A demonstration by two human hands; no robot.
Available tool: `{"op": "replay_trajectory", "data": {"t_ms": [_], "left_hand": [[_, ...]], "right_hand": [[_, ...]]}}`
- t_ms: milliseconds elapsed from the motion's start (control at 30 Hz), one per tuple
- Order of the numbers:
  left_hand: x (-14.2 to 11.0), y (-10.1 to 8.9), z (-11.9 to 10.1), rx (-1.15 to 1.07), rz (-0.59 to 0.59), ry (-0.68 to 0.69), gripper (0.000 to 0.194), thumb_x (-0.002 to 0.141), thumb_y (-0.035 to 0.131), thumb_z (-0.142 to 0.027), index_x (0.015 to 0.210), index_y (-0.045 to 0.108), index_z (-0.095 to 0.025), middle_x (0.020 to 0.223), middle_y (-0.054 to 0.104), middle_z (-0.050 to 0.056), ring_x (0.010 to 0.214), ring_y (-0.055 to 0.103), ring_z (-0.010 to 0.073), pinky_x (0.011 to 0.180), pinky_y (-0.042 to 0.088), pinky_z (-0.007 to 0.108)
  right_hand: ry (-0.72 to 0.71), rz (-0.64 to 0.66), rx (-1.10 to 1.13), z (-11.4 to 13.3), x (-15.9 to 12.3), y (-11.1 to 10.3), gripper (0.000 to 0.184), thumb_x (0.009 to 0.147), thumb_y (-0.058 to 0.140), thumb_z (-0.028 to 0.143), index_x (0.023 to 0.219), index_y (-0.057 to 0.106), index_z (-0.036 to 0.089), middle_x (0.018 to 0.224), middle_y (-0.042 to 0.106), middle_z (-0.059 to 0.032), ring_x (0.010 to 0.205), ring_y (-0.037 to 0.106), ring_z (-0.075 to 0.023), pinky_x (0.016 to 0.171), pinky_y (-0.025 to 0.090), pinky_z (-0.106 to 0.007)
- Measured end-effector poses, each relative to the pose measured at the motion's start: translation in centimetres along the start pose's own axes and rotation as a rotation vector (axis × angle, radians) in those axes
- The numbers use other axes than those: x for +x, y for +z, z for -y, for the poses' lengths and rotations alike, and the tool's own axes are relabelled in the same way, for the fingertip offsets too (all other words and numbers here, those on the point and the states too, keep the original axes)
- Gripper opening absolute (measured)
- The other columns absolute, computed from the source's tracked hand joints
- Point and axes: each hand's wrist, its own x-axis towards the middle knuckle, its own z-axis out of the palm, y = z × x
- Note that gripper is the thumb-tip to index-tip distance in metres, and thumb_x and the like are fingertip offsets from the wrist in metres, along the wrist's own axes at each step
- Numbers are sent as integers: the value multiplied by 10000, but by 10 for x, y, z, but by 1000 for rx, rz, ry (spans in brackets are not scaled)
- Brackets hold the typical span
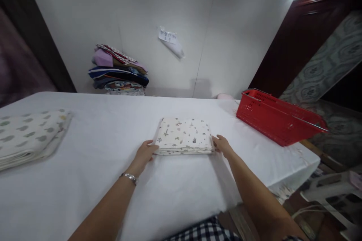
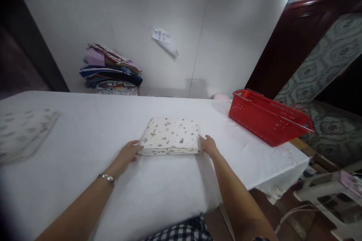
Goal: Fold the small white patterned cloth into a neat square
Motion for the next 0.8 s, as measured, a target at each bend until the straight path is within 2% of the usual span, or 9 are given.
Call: {"op": "replay_trajectory", "data": {"t_ms": [67, 167, 300, 433, 533, 667, 800], "left_hand": [[1, 0, -7, 52, 11, -32, 620, 649, 605, -485, 1174, 501, -172, 989, 642, 89, 783, 599, 202, 540, 406, 263], [4, 3, -15, 108, 21, -31, 628, 621, 609, -572, 1071, 563, -138, 898, 657, 94, 702, 591, 205, 515, 382, 270], [11, 12, -20, 137, 42, -28, 493, 630, 657, -435, 989, 601, -103, 860, 668, 111, 675, 602, 205, 491, 386, 262], [9, 12, -24, 68, -19, -13, 478, 686, 625, -308, 1112, 549, -104, 1025, 651, 131, 793, 631, 195, 558, 444, 239], [-4, -1, -22, 88, -77, 53, 566, 686, 634, -311, 1203, 497, -126, 1079, 640, 123, 856, 635, 201, 628, 470, 248], [-33, -23, 0, 104, -43, 60, 626, 699, 627, -351, 1258, 446, -134, 1086, 644, 127, 882, 639, 212, 692, 492, 277], [-58, -33, 25, 141, 19, 3, 655, 714, 602, -407, 1285, 408, -153, 1092, 650, 114, 861, 646, 216, 704, 494, 291]], "right_hand": [[69, 87, 50, 2, -2, 0, 414, 830, 508, 461, 1062, 565, 123, 767, 646, -88, 604, 602, -157, 549, 511, -287], [152, 177, 93, 12, -6, 3, 353, 796, 567, 481, 821, 590, 131, 590, 576, -30, 502, 538, -126, 483, 480, -252], [250, 209, 74, 24, -3, 4, 358, 703, 676, 476, 671, 563, 138, 480, 504, -13, 460, 514, -150, 440, 450, -275], [274, 330, 174, 25, 1, 7, 297, 661, 718, 403, 702, 587, 139, 593, 600, -44, 522, 565, -165, 479, 471, -282], [244, 432, 277, 18, -4, 11, 275, 658, 713, 367, 789, 602, 151, 698, 647, -39, 602, 597, -155, 519, 476, -253], [142, 459, 271, 7, -23, 13, 325, 626, 734, 374, 826, 595, 160, 765, 662, -46, 670, 606, -153, 539, 451, -218], [114, 492, 233, 5, -42, 8, 376, 634, 714, 447, 835, 581, 158, 758, 656, -52, 673, 600, -156, 532, 426, -215]]}}
